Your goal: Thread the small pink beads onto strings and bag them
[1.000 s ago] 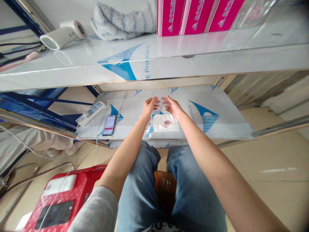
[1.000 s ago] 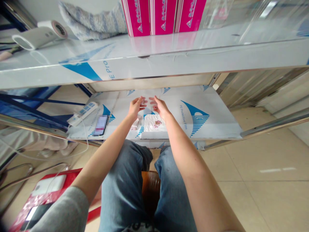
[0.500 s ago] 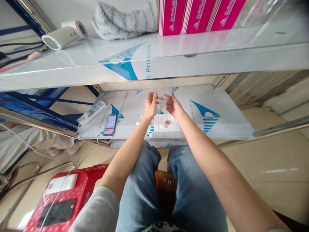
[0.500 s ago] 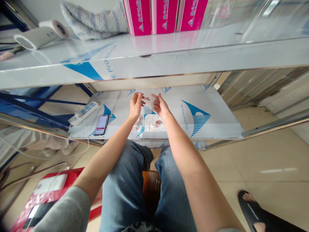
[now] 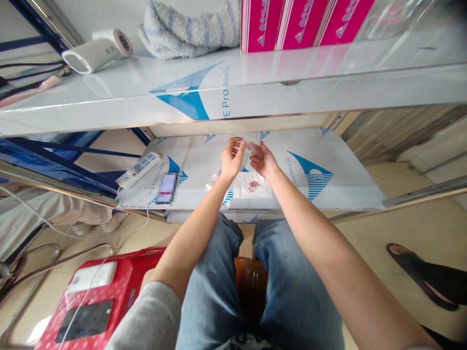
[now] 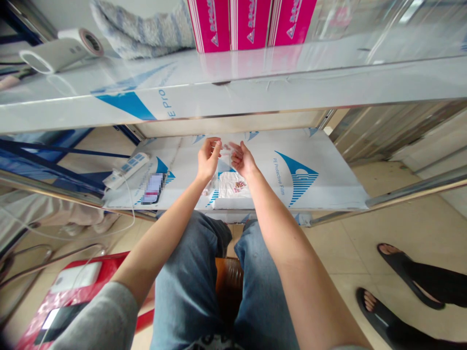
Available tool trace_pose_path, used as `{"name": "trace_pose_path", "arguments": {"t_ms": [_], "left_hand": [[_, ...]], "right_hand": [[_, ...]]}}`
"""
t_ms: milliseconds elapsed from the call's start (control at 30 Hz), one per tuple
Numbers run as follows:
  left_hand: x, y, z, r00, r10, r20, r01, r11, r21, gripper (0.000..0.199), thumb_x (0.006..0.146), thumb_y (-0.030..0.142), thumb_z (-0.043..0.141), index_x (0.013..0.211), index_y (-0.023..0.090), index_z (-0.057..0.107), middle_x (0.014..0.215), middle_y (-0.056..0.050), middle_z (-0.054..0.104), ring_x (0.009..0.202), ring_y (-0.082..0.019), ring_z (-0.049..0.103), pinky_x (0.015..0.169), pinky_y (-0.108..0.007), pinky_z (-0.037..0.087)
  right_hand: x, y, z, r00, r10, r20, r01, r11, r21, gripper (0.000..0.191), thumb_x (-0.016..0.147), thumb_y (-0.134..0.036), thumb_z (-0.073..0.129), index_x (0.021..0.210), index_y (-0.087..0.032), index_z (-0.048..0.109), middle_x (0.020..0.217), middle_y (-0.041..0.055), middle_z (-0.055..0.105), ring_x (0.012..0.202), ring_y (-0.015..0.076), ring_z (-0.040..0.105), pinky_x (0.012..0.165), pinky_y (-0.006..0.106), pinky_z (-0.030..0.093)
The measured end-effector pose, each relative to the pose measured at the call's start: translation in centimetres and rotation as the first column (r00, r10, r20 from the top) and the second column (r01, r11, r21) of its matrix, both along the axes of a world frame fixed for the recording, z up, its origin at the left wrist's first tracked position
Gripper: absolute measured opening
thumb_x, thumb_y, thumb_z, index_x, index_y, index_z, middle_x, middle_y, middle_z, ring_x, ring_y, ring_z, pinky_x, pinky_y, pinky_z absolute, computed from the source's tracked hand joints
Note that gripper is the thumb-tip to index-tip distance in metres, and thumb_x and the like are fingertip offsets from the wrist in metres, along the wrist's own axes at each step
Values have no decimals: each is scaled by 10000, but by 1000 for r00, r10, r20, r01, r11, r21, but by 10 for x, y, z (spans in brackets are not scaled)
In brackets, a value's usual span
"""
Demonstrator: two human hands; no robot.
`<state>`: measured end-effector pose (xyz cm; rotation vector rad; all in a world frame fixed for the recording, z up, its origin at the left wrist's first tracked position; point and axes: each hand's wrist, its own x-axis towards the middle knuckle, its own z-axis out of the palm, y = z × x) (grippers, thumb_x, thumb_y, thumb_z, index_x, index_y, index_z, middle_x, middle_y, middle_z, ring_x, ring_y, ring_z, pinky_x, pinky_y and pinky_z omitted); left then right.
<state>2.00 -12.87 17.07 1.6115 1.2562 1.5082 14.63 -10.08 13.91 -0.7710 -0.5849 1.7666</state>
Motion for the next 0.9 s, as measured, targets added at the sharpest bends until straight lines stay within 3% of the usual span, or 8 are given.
{"name": "trace_pose_path", "arguments": {"t_ms": [267, 633, 900], "left_hand": [[-1, -3, 2, 999, -10, -30, 13, 997, 75, 377, 861, 510, 399, 1060, 224, 541, 825, -35, 619, 651, -99, 565, 568, -218, 432], [3, -9, 3, 968, -27, -250, 60, 990, 126, 406, 877, 502, 369, 1103, 226, 561, 1006, -66, 625, 710, -114, 572, 611, -239, 440], [3, -11, 9, 983, 25, -182, -9, 996, 86, 372, 863, 502, 398, 986, 232, 623, 970, -65, 639, 718, -122, 578, 598, -235, 436]], "right_hand": [[2, 0, 1, 998, 31, -63, -26, 997, 72, 373, 846, -531, 452, 1011, -217, 568, 476, -80, 414, 351, 50, 241, 330, 209, 190], [3, 1, -2, 995, 54, -86, -49, 997, 62, 345, 860, -515, 441, 958, -210, 571, 454, -82, 398, 333, 50, 246, 314, 200, 180], [5, -1, 2, 999, 27, 44, -29, 998, 47, 387, 827, -579, 452, 939, -226, 564, 449, -84, 386, 324, 50, 261, 301, 192, 169]]}}
